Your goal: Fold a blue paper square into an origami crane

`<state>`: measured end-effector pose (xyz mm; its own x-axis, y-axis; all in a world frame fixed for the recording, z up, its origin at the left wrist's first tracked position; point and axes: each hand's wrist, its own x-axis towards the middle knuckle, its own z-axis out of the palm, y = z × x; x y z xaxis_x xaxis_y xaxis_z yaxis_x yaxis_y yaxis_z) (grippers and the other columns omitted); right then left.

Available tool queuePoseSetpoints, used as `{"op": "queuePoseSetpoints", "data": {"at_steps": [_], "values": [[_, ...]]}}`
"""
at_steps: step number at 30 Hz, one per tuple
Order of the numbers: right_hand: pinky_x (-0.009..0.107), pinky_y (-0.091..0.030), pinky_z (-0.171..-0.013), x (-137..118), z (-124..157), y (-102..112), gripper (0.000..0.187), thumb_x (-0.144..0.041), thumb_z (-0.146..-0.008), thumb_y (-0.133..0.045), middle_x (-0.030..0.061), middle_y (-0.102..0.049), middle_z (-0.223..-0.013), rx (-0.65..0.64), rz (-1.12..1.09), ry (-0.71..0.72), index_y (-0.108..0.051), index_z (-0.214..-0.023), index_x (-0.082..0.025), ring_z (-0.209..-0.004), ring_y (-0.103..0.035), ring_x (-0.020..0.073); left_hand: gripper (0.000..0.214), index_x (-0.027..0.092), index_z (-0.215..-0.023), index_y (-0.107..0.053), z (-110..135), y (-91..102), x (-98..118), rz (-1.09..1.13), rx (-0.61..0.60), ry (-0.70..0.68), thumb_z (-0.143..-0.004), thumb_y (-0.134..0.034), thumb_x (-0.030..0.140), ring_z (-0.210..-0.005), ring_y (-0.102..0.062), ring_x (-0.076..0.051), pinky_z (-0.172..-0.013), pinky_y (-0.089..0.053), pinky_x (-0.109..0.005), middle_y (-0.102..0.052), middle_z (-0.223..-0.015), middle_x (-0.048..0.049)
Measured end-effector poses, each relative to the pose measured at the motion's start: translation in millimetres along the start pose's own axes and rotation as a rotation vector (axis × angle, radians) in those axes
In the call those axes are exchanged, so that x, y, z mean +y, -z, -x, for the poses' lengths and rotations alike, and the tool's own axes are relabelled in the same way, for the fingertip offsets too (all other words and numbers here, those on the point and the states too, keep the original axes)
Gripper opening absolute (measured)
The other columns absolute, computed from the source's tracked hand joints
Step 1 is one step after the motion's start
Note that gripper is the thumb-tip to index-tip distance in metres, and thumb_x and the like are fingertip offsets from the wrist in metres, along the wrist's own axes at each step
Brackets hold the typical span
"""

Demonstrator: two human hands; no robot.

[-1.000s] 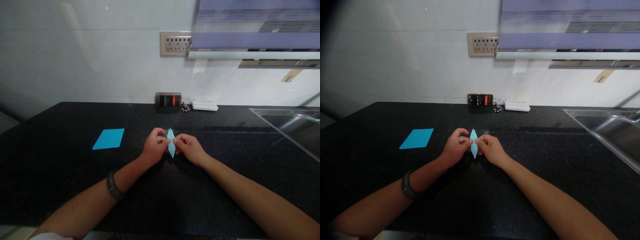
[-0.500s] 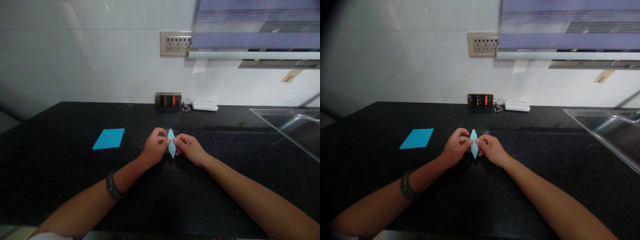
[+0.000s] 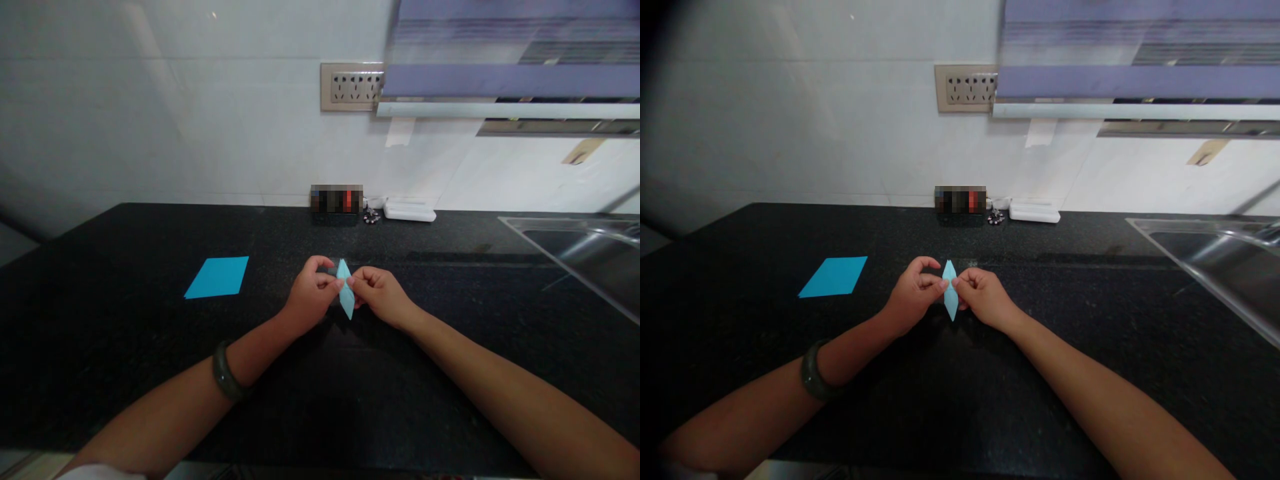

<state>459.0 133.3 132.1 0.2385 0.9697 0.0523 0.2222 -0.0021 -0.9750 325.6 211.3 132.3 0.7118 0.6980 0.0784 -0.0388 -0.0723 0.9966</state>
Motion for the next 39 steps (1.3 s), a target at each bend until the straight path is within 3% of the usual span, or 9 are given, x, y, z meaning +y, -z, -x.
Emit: {"op": "queuePoseSetpoints", "data": {"at_steps": [3,9,16,22,29,39], "values": [[0.021,-0.039,-0.046,-0.4,0.4,1.0,0.021,-0.034,-0.076,-0.048,-0.002,-0.051,-0.053,0.007,0.079,0.03,-0.047,-0.063,-0.017,-0.045,-0.047,0.0079,0.034,0.016,-0.097,-0.043,-0.4,-1.2,4.7,0.007,0.016,0.08,-0.071,-0.055,0.034,-0.053,-0.055,-0.011,-0.053,-0.044,-0.024,-0.057,-0.06,0.0013],[0.02,-0.037,-0.046,-2.7,3.0,-0.6,0.023,-0.035,-0.075,-0.049,-0.0011,-0.051,-0.053,-0.028,0.182,0.057,-0.049,-0.062,-0.016,-0.047,-0.045,0.0079,0.025,0.012,-0.068,-0.056,-1.5,0.3,9.2,0.008,0.01,0.074,-0.068,-0.056,0.037,-0.054,-0.051,-0.009,-0.054,-0.042,-0.022,-0.056,-0.059,-0.0006],[0.02,-0.034,-0.046,-2.8,4.3,-3.6,0.024,-0.036,-0.075,-0.05,-0.0024,-0.047,-0.052,-0.083,0.154,0.065,-0.047,-0.062,-0.016,-0.047,-0.041,0.0073,0.025,0.011,-0.065,-0.058,-1.5,0.6,6.4,0.03,0.047,0.059,-0.067,-0.059,0.036,-0.052,-0.048,-0.008,-0.051,-0.038,-0.021,-0.055,-0.057,-0.0004],[0.019,-0.031,-0.045,-3.8,6.5,-4.5,0.026,-0.036,-0.075,-0.05,-0.0036,-0.043,-0.053,-0.027,0.171,0.123,-0.045,-0.058,-0.017,-0.047,-0.038,0.0069,0.024,0.011,-0.065,-0.057,-0.5,0.2,6.9,0.077,0.017,0.045,-0.068,-0.058,0.035,-0.053,-0.048,-0.008,-0.053,-0.039,-0.021,-0.055,-0.057,-0.0001],[0.02,-0.033,-0.045,-5.8,9.2,-8.9,0.022,-0.039,-0.071,-0.055,-0.0014,-0.052,-0.059,-0.035,0.168,0.109,-0.055,-0.072,-0.017,-0.049,-0.044,0.0086,0.021,0.011,-0.069,-0.059,0.8,-0.7,10.6,0.177,0.013,0.093,-0.066,-0.061,0.032,-0.056,-0.051,-0.009,-0.055,-0.041,-0.022,-0.058,-0.063,-0.0009],[0.02,-0.035,-0.047,-7.1,9.1,-8.2,0.023,-0.035,-0.076,-0.048,-0.0009,-0.055,-0.057,0.02,0.2,0.134,-0.058,-0.068,-0.016,-0.05,-0.046,0.009,0.023,0.012,-0.071,-0.057,-0.5,-0.2,11.7,0.2,0.006,0.122,-0.067,-0.059,0.035,-0.052,-0.051,-0.007,-0.049,-0.038,-0.02,-0.056,-0.061,0.0]]}}
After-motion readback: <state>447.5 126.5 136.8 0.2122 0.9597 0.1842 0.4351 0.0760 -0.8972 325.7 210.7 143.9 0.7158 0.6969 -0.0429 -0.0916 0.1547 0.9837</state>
